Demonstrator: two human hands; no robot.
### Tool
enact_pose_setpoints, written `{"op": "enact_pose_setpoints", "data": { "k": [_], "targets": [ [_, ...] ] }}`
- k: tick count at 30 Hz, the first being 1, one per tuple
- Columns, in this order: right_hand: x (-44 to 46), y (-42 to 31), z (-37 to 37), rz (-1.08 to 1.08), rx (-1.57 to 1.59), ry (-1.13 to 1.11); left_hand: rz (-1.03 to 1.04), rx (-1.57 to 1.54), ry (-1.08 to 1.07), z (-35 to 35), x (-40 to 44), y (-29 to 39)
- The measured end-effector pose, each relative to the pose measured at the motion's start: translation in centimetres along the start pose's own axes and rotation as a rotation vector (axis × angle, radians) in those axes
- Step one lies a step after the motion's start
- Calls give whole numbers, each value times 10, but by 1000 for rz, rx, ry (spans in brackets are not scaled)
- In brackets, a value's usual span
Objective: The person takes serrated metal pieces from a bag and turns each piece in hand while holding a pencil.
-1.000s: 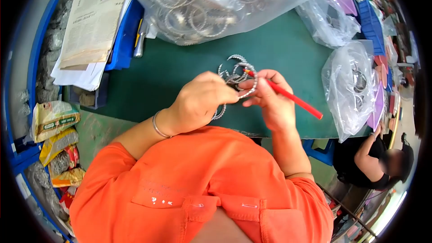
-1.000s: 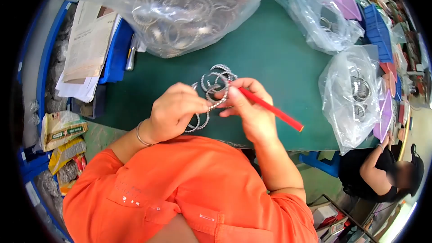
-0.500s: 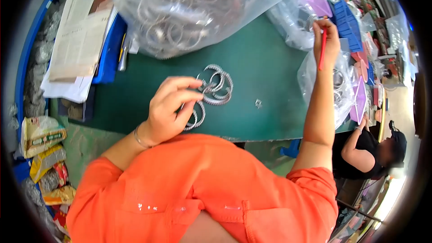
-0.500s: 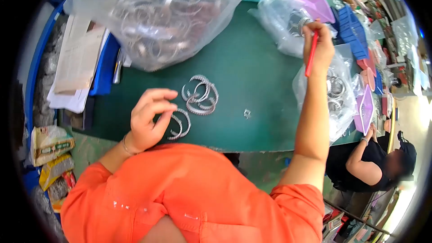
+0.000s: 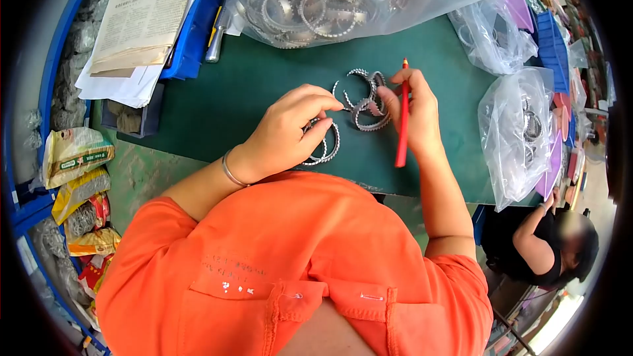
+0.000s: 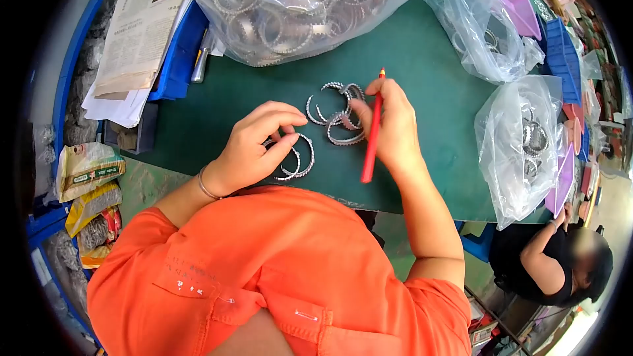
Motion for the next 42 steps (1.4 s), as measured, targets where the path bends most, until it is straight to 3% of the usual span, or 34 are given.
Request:
{"op": "enact_pose_setpoints", "data": {
  "k": [5,7,8,9,11,13,14,15,17,19,22,26,29,31,33,35,37,39,42],
  "targets": [
    [-1,17,11,80,113,-92,-70,46,-116,15,-2,-7],
    [-1,2,-6,-29,128,91,-89,37,-121,15,0,-8],
    [-5,-14,-17,-186,104,216,-91,39,-120,14,2,-6],
    [-7,-21,-17,-184,108,212,-149,-88,-66,8,4,-6],
    [-16,-65,-25,-438,213,207,-212,-211,-19,5,4,-11],
    [-30,-92,-14,-652,183,101,-320,-644,-115,22,2,-20],
    [-34,-95,-9,-689,227,109,-500,-877,-219,38,-5,-26],
    [-38,-97,-5,-727,271,117,-501,-876,-218,36,-2,-27],
    [-39,-94,3,-658,279,41,-626,-1011,-354,49,-7,-24],
    [-26,-59,5,-264,527,85,-567,-1060,-289,47,-5,-24],
    [-19,-29,7,-85,421,52,-578,-1120,-6,28,-6,-43],
    [-26,-7,31,49,295,-130,-519,-1053,14,23,-5,-42],
    [-30,-14,23,-110,378,-20,-502,-1024,22,21,-3,-37],
    [-31,-15,14,52,621,57,-511,-939,139,9,-4,-44],
    [-30,-16,14,63,505,-8,-542,-920,165,5,-6,-53],
    [-29,-22,18,1,367,-105,-511,-1318,138,10,-4,-47],
    [-31,-29,26,-61,223,-202,-504,-1236,143,7,-3,-43],
    [-32,-45,10,-206,300,-35,-471,-1244,109,8,-2,-35],
    [-34,-53,-4,-258,463,89,-504,-1261,71,12,-1,-31]
  ]
}}
Point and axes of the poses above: each hand's wrist, its own x-axis towards the middle knuckle, its own z-axis out of the palm, y = z × x, the point moved 10 cm from there along x, towards the middle knuckle, and after that the axes turned 3 degrees about y, right-handed, at the moved point
